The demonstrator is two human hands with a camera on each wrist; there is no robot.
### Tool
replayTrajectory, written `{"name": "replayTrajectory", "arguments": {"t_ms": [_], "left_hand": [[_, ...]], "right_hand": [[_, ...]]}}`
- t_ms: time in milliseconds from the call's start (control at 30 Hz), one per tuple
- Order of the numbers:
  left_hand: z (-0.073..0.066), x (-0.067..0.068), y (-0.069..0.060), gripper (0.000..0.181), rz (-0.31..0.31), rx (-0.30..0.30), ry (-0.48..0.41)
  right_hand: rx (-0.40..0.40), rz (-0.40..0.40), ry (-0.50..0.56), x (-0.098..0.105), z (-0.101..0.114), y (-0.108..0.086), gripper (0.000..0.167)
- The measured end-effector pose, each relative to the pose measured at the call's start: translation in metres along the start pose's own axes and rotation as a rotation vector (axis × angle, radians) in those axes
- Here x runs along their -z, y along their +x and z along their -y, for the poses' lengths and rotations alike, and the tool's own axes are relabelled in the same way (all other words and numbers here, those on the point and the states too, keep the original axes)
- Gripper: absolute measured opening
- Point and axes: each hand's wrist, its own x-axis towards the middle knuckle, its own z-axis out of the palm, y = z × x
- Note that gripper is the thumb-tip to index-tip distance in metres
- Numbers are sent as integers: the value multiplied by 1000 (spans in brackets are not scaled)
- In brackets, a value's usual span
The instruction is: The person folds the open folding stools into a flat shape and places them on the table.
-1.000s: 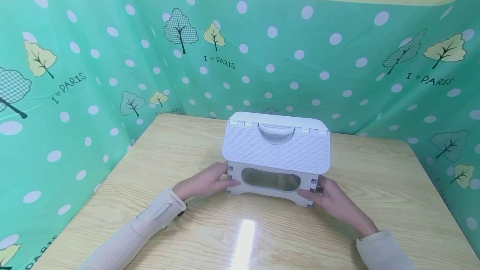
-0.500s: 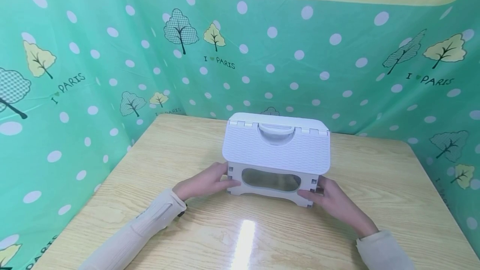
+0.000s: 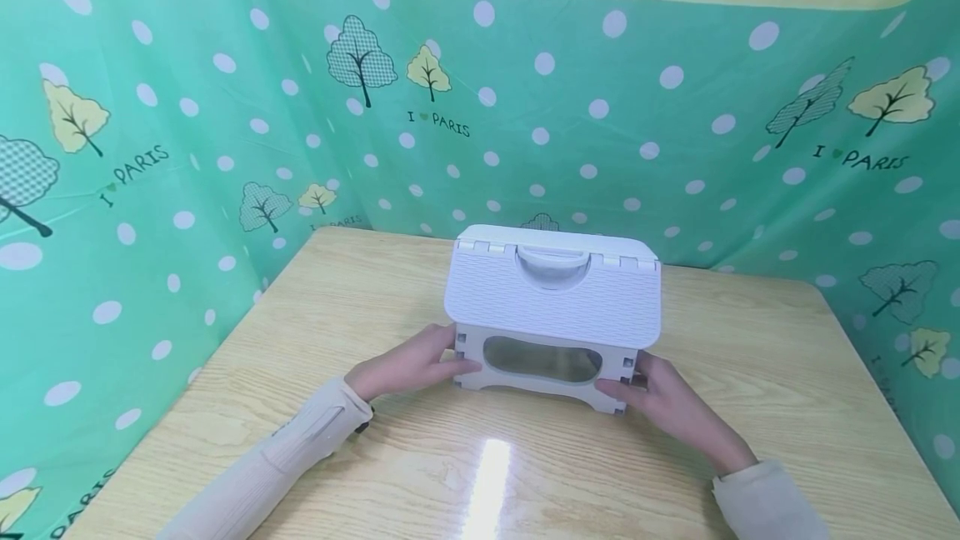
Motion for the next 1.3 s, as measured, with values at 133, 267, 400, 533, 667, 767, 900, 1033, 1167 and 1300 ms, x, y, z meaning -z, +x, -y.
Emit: {"name": "replayTrajectory", "arguments": {"t_ms": [133, 267, 400, 533, 667, 767, 900, 1033, 1167, 1300], "left_hand": [[0, 0, 0, 51, 0, -1, -3], [0, 0, 0, 51, 1, 0, -7], [0, 0, -1, 51, 3, 0, -13], [0, 0, -1, 51, 4, 0, -15], [0, 0, -1, 52, 5, 0, -15], [0, 0, -1, 52, 7, -3, -15], [0, 0, -1, 52, 8, -7, -15], [0, 0, 0, 51, 7, -9, -15], [1, 0, 0, 50, 8, -8, -14], [1, 0, 0, 49, 11, -6, -7]], "right_hand": [[-1, 2, 5, 0, 1, 0, 48], [1, 2, 6, 0, 2, 0, 49], [6, 3, 6, 0, 2, 0, 49], [8, 3, 9, 0, 2, 0, 48], [9, 4, 13, 0, 2, 0, 49], [12, 5, 16, 0, 2, 0, 50], [19, 7, 18, 0, 1, 0, 51], [19, 8, 16, 0, 1, 0, 51], [18, 7, 16, 0, 1, 0, 51], [21, 8, 17, -1, 1, 1, 51]]}}
